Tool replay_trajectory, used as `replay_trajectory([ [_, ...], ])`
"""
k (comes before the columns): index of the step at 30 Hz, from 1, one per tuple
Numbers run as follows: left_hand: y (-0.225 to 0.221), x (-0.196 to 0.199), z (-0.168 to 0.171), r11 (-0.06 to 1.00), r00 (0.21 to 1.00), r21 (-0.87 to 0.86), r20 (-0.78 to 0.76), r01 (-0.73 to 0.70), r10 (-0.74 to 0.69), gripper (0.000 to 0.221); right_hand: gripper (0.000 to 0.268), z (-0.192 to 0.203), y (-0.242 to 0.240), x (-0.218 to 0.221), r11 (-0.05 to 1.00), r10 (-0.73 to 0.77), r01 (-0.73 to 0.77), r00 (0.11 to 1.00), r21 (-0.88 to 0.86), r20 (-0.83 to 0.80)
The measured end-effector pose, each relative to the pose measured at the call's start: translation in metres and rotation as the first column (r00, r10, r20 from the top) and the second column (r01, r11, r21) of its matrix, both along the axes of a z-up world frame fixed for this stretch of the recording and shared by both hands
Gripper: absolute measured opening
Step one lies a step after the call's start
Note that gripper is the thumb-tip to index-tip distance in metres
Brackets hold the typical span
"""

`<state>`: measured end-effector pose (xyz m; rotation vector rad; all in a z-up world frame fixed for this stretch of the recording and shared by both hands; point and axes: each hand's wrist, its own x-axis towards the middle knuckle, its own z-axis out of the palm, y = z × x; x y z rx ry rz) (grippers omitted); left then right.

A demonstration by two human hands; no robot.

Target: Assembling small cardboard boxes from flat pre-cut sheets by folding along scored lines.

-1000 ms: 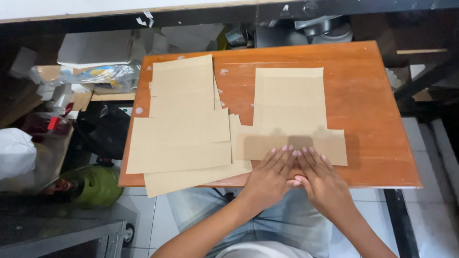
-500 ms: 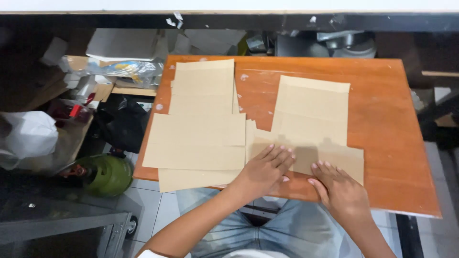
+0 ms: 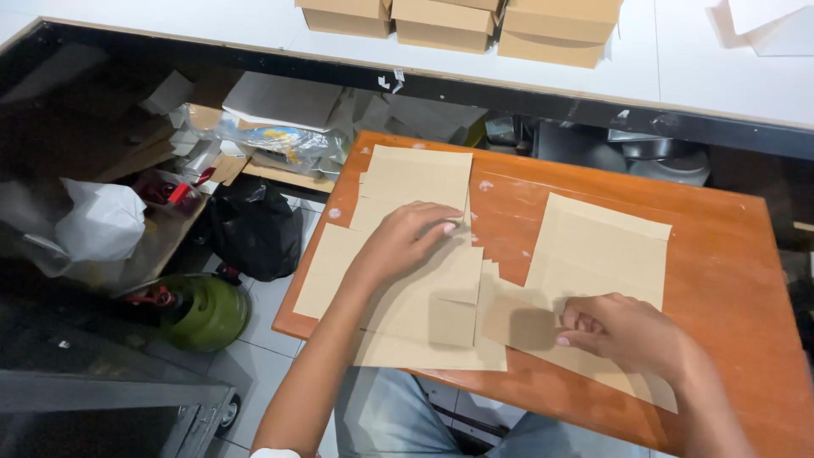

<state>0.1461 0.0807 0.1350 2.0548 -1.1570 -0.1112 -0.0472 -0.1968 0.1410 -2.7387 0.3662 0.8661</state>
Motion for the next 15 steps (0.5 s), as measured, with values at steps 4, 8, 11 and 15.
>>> replay_trajectory([
  [4, -0.009, 0.02, -0.038, 0.999, 0.994, -0.044, 0.101, -0.025, 0.03, 0.036, 0.02, -0.008, -0.006, 0.011, 0.994, -0.008, 0.006, 1.0, 0.111, 0.013],
  [8, -0.007, 0.033, -0.075, 0.999, 0.996, -0.05, 0.086, 0.003, 0.001, 0.033, 0.056, -0.03, -0.02, -0.002, 0.99, 0.105, -0.124, 0.97, 0.072, 0.219],
  [11, -0.003, 0.033, -0.078, 0.999, 0.998, -0.05, 0.066, 0.001, 0.003, 0.029, 0.096, -0.037, -0.016, -0.028, 0.994, 0.094, -0.107, 0.96, 0.034, 0.262],
  [15, -0.005, 0.035, -0.082, 0.999, 0.998, -0.004, 0.052, -0.046, 0.047, 0.029, 0.093, -0.072, -0.019, -0.061, 0.997, 0.067, -0.072, 0.894, -0.006, 0.444],
])
